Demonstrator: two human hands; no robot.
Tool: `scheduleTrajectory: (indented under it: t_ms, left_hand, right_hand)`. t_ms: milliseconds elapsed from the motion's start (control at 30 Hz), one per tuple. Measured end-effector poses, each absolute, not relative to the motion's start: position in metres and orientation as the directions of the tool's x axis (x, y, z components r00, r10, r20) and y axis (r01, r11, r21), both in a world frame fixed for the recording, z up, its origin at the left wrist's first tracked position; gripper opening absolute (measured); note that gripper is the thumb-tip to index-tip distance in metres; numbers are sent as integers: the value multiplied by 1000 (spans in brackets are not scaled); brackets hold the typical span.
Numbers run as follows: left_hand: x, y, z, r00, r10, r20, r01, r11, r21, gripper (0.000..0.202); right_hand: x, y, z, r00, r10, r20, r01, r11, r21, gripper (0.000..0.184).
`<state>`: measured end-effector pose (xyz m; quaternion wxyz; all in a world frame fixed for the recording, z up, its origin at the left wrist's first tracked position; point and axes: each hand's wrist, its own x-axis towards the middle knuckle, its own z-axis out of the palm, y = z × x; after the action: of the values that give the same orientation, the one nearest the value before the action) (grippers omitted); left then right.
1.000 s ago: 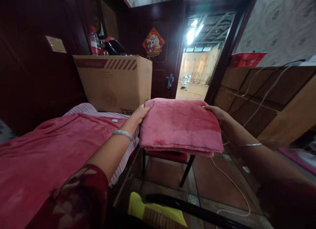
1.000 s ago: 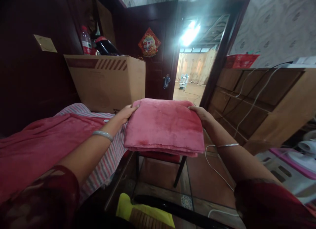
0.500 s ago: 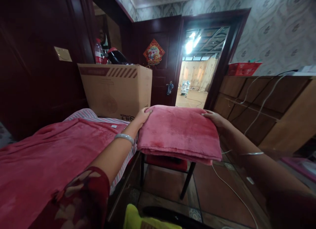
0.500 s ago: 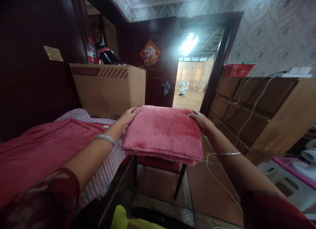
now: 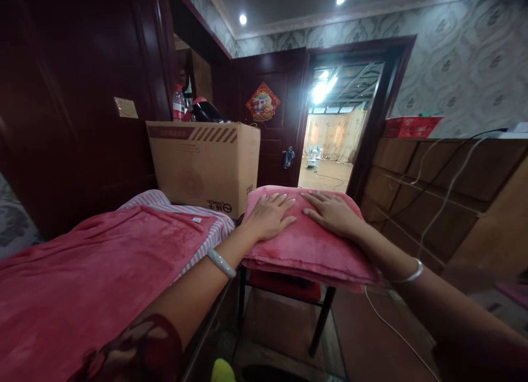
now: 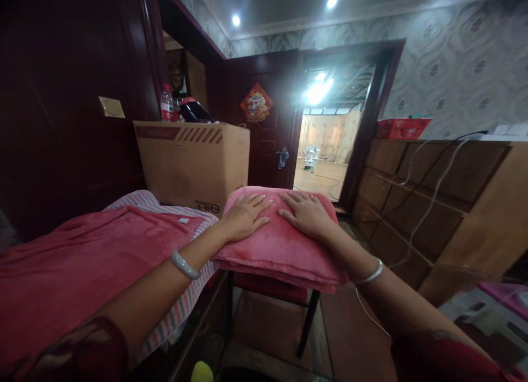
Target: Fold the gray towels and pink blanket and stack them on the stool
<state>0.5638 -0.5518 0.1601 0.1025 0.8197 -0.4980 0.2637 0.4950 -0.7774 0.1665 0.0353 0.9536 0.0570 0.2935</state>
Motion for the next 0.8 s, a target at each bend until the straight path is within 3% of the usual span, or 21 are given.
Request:
scheduleTrajectory:
  t_ms: [100, 333, 433, 533, 667, 800]
  left_hand:
    - [568, -544, 147, 350, -781, 517, -878, -466, -110, 57]
    - [544, -501, 125, 200, -801, 564, -890, -390, -239, 43]
    - [521, -465, 104, 177, -822, 541, -914, -341, -219, 40]
    - [506, -409, 74, 271, -807, 525, -906, -398, -144, 45]
    - [500, -304, 30, 605, -628, 489, -720, -694, 1, 45]
    - [466, -188, 8, 914, -205, 351, -259, -959, 115, 48]
  right_hand:
    - [498, -773, 153, 873, 116, 473, 92, -993, 74, 64]
    - [499, -780, 151, 874, 109, 474, 98, -994, 48, 66]
    - [503, -783, 147, 864, 111, 491, 117, -993, 19, 65]
    - [505, -786, 146, 844, 126, 522, 150, -989, -5, 61]
    - [494, -781, 155, 819, 141, 556, 179, -984, -14, 57]
    - [478, -751, 153, 684, 221, 695, 269, -962, 42, 61]
